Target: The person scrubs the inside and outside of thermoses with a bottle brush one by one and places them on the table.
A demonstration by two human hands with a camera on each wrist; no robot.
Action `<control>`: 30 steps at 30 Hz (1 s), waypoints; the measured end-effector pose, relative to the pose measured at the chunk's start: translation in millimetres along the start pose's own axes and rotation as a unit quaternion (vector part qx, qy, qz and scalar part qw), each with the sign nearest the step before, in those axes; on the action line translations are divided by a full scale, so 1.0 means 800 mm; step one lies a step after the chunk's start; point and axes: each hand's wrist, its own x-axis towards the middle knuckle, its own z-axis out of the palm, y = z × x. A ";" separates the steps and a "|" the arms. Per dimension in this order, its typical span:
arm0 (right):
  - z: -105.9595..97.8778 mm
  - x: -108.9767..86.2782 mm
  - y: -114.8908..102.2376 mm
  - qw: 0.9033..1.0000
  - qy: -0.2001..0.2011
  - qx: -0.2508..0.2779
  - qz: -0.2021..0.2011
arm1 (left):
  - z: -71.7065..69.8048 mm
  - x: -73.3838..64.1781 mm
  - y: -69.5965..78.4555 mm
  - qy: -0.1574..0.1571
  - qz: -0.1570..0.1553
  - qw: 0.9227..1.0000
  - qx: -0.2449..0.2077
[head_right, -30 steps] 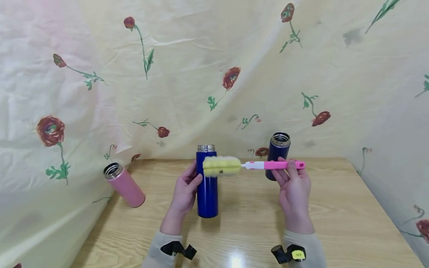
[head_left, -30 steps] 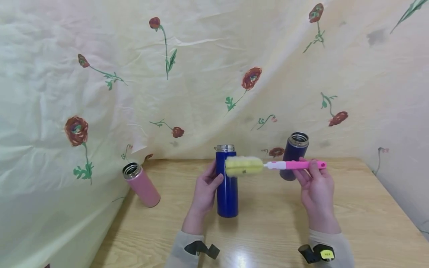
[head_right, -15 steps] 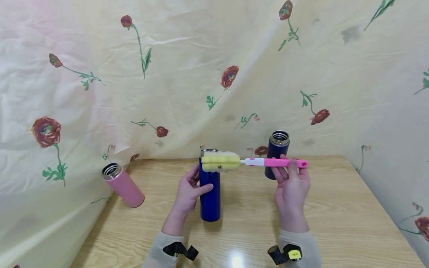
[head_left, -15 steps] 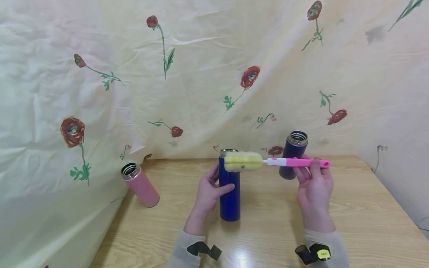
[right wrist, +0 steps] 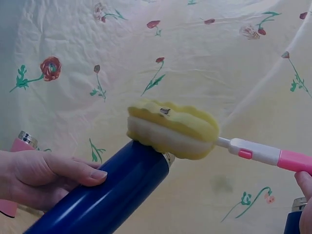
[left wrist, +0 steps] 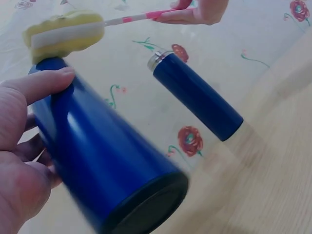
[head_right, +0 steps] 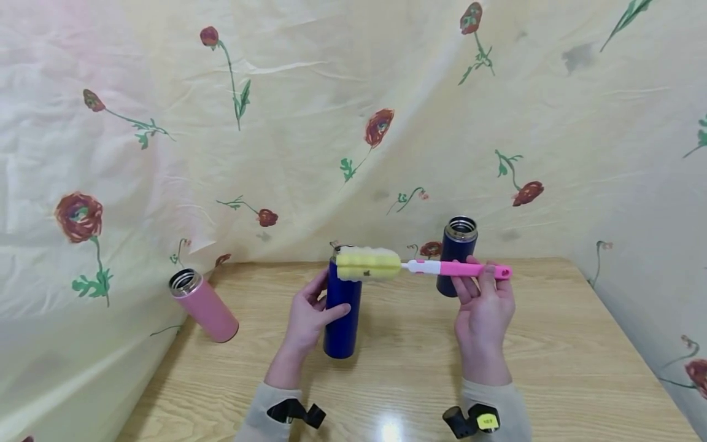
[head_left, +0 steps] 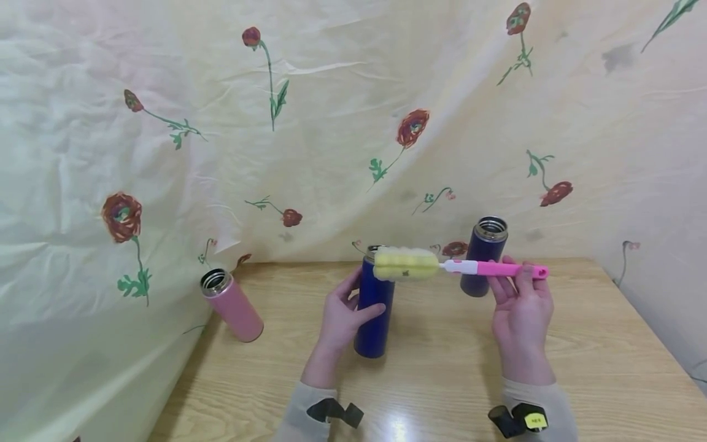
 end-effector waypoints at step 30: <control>-0.007 -0.001 -0.012 0.992 -0.048 -0.046 0.111 | -0.003 -0.009 0.005 -0.039 0.031 0.995 -0.091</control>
